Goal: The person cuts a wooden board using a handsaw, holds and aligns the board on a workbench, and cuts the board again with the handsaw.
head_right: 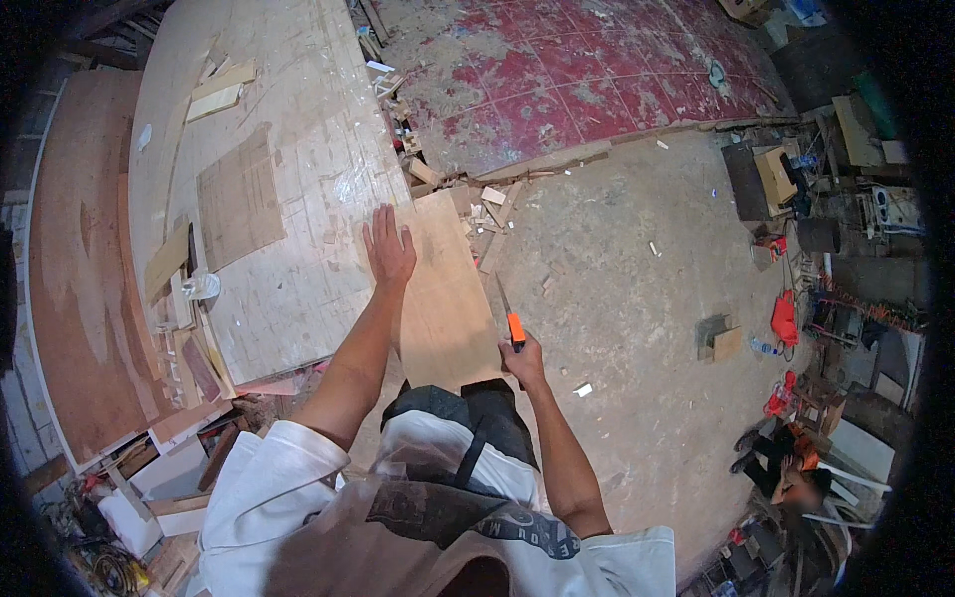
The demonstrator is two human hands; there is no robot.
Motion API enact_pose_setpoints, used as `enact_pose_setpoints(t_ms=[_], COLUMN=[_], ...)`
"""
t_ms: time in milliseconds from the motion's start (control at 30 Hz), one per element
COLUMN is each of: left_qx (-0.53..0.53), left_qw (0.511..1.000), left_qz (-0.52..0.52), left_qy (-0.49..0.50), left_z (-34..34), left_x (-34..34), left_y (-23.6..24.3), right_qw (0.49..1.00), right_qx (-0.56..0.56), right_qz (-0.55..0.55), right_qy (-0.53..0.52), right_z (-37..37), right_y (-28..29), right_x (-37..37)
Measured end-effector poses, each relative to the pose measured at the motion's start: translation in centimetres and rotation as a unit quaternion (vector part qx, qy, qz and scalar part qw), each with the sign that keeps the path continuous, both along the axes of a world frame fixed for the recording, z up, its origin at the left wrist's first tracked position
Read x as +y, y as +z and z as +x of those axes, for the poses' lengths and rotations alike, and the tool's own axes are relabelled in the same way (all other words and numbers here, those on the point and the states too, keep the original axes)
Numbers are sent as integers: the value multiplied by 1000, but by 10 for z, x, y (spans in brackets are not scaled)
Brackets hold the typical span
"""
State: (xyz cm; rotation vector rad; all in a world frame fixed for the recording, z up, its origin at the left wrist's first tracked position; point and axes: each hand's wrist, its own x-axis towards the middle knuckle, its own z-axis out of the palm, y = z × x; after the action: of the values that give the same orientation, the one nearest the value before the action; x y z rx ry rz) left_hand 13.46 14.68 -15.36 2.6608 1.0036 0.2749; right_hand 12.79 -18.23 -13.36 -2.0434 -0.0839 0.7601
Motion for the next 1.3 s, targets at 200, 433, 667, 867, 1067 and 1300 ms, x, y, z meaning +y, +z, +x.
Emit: enact_pose_setpoints(t_ms=[200, 433, 667, 867, 1067, 1300], left_qx=[-12, -34, -6, 8, 11, 3], left_qw=[1000, 999, 1000, 1000, 1000, 999], left_qz=[-9, 10, 11, 9, 17, 34], left_qy=[16, 9, 21, 18, 15, 16], left_z=[-9, -3, -4, 0, 0, 1], left_x=[6, 1, 0, -1, -2, 1], left_y=[-2, -2, -5, -3, -3, -3], right_qw=[993, 997, 988, 986, 988, 985], right_qx=[119, -36, -59, -32, -24, -10], right_qz=[-8, 25, 112, 136, 134, 136], right_qy=[5, 65, 86, 88, 78, 107], right_z=[30, 49, 34, 25, 18, 23], right_y=[99, 193, 250, 240, 231, 228], right_x=[46, 82, 122, 137, 142, 144])
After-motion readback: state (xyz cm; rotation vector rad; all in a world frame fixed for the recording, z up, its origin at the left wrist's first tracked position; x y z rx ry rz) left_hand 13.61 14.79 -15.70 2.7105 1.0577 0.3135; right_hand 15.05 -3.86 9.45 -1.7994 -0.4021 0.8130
